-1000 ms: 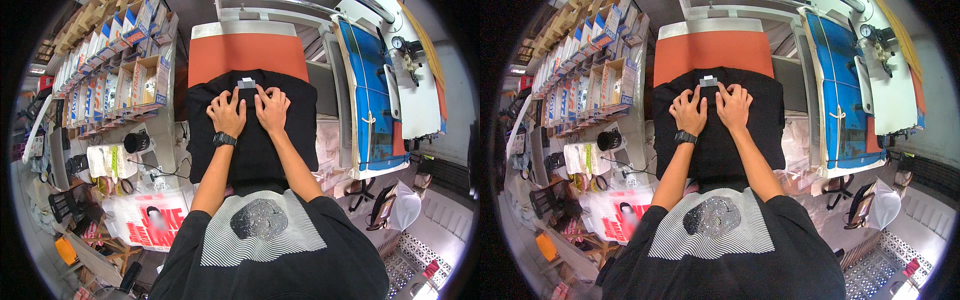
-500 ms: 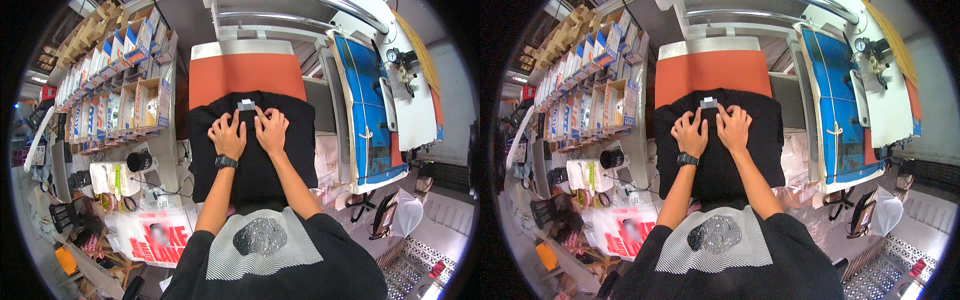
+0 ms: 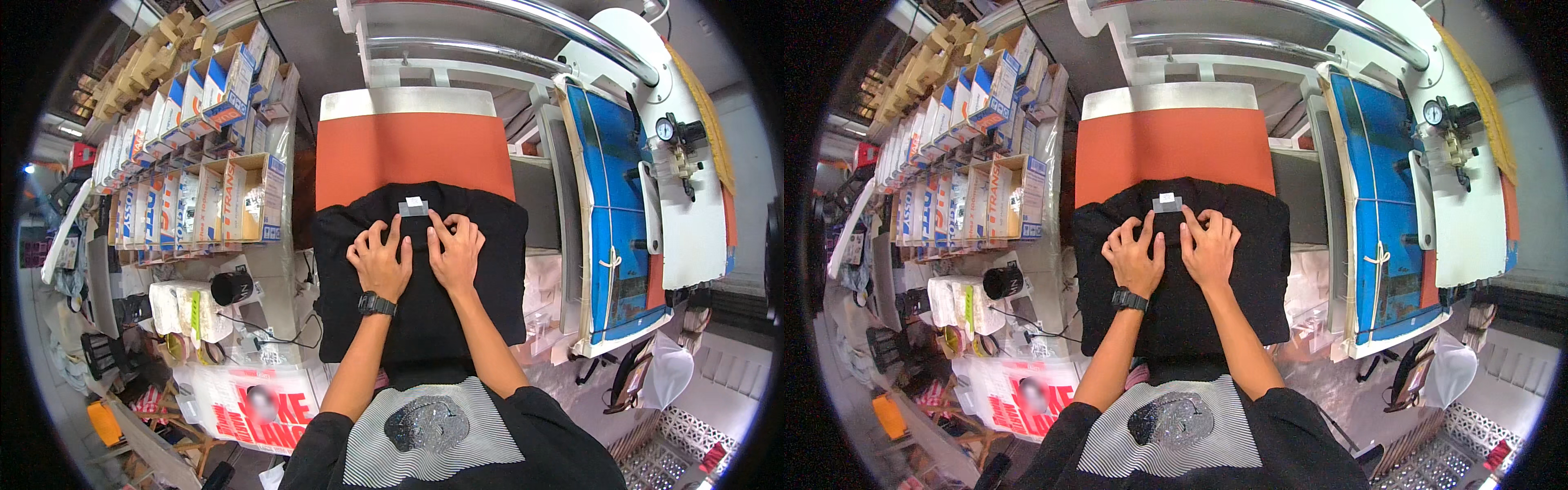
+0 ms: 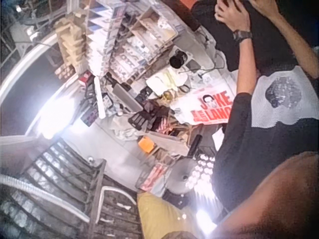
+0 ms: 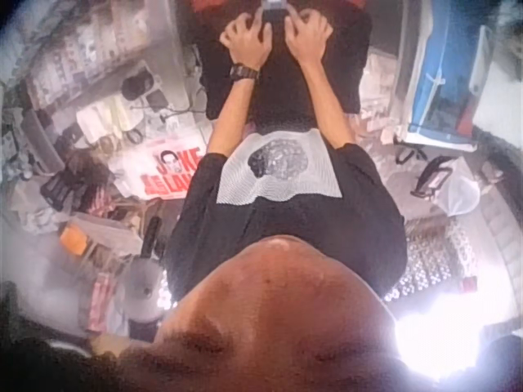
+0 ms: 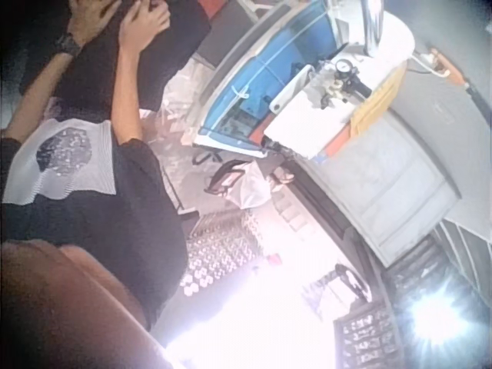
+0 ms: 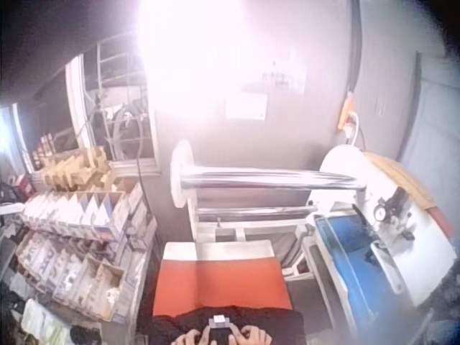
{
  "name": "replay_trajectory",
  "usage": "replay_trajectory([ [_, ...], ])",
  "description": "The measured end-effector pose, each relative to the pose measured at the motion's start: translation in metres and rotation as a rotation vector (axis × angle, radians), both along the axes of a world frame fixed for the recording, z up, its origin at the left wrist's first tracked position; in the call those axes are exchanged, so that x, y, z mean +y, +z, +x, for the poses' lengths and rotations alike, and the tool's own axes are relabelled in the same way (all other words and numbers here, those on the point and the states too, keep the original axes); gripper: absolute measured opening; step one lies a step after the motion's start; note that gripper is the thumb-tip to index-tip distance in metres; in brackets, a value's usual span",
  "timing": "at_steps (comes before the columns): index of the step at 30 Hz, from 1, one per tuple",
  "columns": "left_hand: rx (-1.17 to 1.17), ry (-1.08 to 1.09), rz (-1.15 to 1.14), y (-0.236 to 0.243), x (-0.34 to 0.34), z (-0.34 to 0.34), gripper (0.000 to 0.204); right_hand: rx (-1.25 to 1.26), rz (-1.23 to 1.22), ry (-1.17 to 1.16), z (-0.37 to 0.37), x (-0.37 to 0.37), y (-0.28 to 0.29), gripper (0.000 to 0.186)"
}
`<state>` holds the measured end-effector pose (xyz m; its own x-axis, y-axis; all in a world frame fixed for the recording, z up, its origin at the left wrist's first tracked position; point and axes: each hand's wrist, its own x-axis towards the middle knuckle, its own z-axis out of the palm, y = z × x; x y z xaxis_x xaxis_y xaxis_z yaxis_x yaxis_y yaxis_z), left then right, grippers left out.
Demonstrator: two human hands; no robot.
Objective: The person places a black t-shirt onto a heat press, aligns it, and then uses shears to cut a plastic transfer film containing white printed text.
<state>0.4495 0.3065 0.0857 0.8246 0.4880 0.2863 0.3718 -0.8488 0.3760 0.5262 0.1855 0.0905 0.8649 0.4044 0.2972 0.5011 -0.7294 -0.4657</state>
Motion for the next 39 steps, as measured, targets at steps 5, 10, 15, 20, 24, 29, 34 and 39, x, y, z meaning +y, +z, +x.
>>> replay_trajectory([
  [5,0.014,0.009,-0.025,-0.0005,0.0008,0.0001,0.04,0.015,0.015,0.007,0.0011,0.0014,0.001,0.031],
  [10,0.021,0.007,-0.028,-0.0012,0.0001,0.0003,0.04,0.005,0.007,0.002,0.002,0.0012,0.0008,0.031],
  [15,-0.001,0.004,-0.033,0.0,0.0007,0.0019,0.04,-0.013,0.01,0.001,0.0027,0.0009,-0.0008,0.031],
  [20,0.014,0.009,-0.03,-0.0007,0.0004,0.0004,0.04,-0.004,0.01,0.0,0.0025,0.0014,-0.001,0.03],
  [24,-0.002,0.008,-0.037,-0.0019,0.0013,0.0005,0.04,-0.008,0.025,-0.001,0.0023,0.002,0.0001,0.03],
  [29,-0.001,0.01,-0.033,-0.0011,0.0017,0.0006,0.04,0.011,0.022,-0.001,0.002,0.0014,0.0,0.03],
  [34,-0.005,0.004,-0.039,-0.0011,0.0009,0.001,0.04,0.008,0.022,-0.001,0.0021,0.0012,0.0001,0.03],
  [39,-0.018,0.007,-0.011,-0.0035,0.0012,0.0012,0.04,0.007,0.035,0.002,0.0017,0.0006,-0.0003,0.03],
])
